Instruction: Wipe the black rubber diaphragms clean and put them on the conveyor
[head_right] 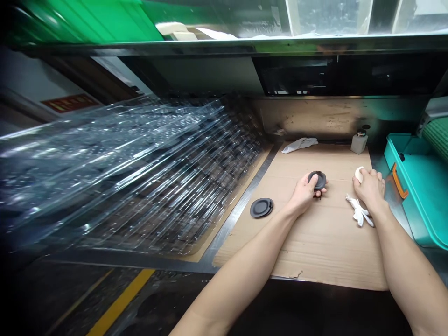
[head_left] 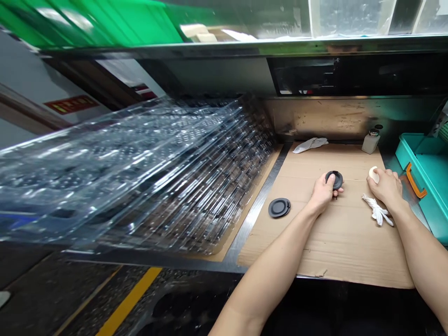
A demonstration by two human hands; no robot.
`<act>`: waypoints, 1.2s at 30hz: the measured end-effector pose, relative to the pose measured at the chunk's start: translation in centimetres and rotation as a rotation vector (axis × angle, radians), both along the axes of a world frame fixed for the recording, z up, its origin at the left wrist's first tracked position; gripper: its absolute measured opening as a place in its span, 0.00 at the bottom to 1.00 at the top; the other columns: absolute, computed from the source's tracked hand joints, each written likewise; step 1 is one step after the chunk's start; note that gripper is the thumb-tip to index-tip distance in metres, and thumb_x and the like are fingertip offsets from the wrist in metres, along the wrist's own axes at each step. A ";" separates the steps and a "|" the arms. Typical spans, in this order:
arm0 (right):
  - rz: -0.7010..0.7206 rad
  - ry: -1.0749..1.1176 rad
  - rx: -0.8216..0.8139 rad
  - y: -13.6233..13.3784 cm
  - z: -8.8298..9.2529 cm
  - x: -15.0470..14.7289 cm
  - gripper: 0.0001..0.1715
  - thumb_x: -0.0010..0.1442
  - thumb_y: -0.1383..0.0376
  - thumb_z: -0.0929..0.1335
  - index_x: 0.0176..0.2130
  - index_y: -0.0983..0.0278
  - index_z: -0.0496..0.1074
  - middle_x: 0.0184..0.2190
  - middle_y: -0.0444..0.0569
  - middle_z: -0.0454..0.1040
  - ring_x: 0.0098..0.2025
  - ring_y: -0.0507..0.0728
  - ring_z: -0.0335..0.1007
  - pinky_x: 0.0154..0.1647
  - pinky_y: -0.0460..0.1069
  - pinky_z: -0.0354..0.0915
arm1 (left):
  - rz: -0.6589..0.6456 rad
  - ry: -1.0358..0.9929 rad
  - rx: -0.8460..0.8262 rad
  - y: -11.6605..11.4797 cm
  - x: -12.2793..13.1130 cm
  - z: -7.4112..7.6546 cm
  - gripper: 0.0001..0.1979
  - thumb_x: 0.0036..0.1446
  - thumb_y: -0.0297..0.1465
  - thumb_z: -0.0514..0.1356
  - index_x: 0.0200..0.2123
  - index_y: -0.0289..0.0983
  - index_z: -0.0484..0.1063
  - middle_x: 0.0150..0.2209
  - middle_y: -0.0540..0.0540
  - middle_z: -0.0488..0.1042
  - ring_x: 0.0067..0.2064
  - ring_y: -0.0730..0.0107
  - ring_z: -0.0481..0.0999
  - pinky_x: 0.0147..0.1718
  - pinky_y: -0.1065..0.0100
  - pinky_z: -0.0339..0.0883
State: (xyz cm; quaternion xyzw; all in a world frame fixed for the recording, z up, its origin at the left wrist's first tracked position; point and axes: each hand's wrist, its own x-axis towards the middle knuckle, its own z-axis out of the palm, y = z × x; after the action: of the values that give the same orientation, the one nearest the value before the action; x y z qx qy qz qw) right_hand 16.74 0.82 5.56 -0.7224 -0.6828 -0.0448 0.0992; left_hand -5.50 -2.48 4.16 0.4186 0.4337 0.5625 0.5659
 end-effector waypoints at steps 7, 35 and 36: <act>-0.006 0.013 0.019 0.1 -0.4 -0.1 0.29 0.70 0.49 0.60 0.59 0.61 0.71 0.52 0.60 0.72 0.54 0.69 0.65 0.51 0.58 0.63 | 0.016 0.214 -0.011 0.4 0.1 -1.9 0.20 0.60 0.30 0.64 0.54 0.39 0.65 0.28 0.53 0.74 0.21 0.79 0.70 0.24 0.76 0.62; -0.013 0.205 0.007 -0.7 -1.6 -1.7 0.21 0.65 0.58 0.65 0.54 0.63 0.73 0.50 0.61 0.73 0.55 0.67 0.63 0.51 0.57 0.61 | 0.274 1.397 0.152 9.2 -3.9 4.6 0.26 0.65 0.38 0.59 0.62 0.33 0.66 0.68 0.23 0.54 0.66 0.32 0.64 0.62 0.40 0.59; -0.004 0.226 0.016 -0.6 -1.6 -1.8 0.21 0.65 0.58 0.66 0.55 0.63 0.73 0.52 0.60 0.73 0.56 0.66 0.62 0.52 0.57 0.60 | 0.263 1.467 0.249 10.0 -2.7 5.4 0.26 0.65 0.40 0.59 0.62 0.33 0.67 0.68 0.25 0.55 0.66 0.33 0.64 0.62 0.40 0.60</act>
State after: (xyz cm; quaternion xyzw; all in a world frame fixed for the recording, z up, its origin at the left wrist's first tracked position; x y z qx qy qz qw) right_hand 14.96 0.26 3.94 -0.7233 -0.6656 0.0311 0.1813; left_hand -8.17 7.47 9.54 0.6912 0.6789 0.2473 0.0086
